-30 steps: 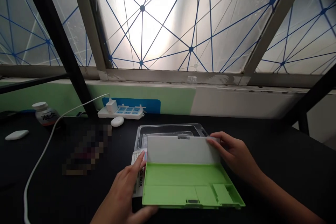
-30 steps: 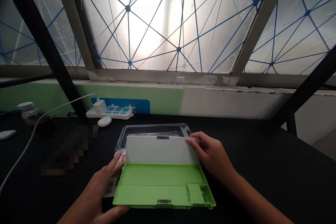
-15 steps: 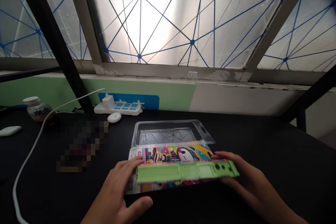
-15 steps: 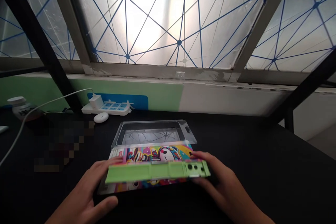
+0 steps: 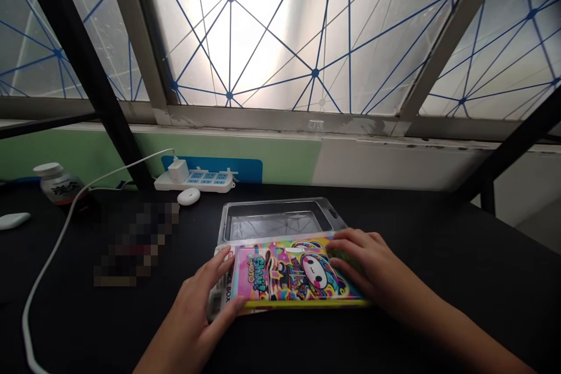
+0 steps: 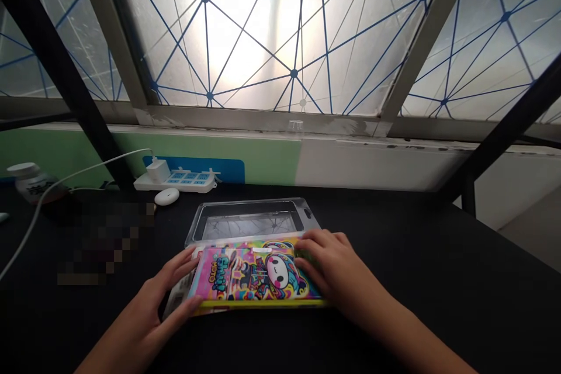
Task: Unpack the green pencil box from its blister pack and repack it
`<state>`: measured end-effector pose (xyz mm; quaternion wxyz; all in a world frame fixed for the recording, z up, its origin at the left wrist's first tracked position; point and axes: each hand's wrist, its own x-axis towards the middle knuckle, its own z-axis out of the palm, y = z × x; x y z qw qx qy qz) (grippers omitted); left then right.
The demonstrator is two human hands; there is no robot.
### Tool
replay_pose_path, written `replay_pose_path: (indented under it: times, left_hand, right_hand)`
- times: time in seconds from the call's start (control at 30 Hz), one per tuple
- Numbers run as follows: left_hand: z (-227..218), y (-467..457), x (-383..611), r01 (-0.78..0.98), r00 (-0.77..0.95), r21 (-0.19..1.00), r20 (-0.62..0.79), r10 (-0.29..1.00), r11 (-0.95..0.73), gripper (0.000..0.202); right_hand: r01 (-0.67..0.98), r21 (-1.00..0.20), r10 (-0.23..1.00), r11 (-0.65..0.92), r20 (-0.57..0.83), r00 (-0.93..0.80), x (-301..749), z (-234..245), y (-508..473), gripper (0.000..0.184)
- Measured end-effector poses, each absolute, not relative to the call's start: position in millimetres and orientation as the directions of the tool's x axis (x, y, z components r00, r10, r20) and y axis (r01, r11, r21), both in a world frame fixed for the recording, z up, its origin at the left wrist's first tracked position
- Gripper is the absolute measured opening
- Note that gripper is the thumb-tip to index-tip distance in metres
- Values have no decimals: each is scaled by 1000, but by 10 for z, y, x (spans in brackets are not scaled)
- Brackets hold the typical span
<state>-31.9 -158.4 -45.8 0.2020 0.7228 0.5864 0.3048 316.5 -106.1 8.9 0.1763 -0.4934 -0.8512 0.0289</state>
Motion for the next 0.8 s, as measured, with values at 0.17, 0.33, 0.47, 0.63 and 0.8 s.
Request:
replay_pose_path:
  times: [0.17,0.33,0.47,0.63,0.8]
  left_hand:
    - [-551,-1591,-305,723,114,652,212,971,-227,83]
    - [-496,-1558,-341,732,208,619,192,959,-283,83]
    - [-445,-1557,-332,712,259,613,225,939,-343,85]
    - [-404,-1600,-330,701,190,658,198,962,-274,71]
    - [-314,-1662,-416,661,167,714,159,973,-230,46]
  right_hand:
    - [767,-212,794,605,227,-564,2684,139,-1048,25]
    - [759,-243,794,604,263,-547,2354,86,-968,17]
    - [749,-242,778,616,332,-533,2329,34,-934,21]
    - [719,-161,661,676,563,-496,2356,1,-975,27]
    - [610,-24,490,792,621,-612,2544,189,-1353,33]
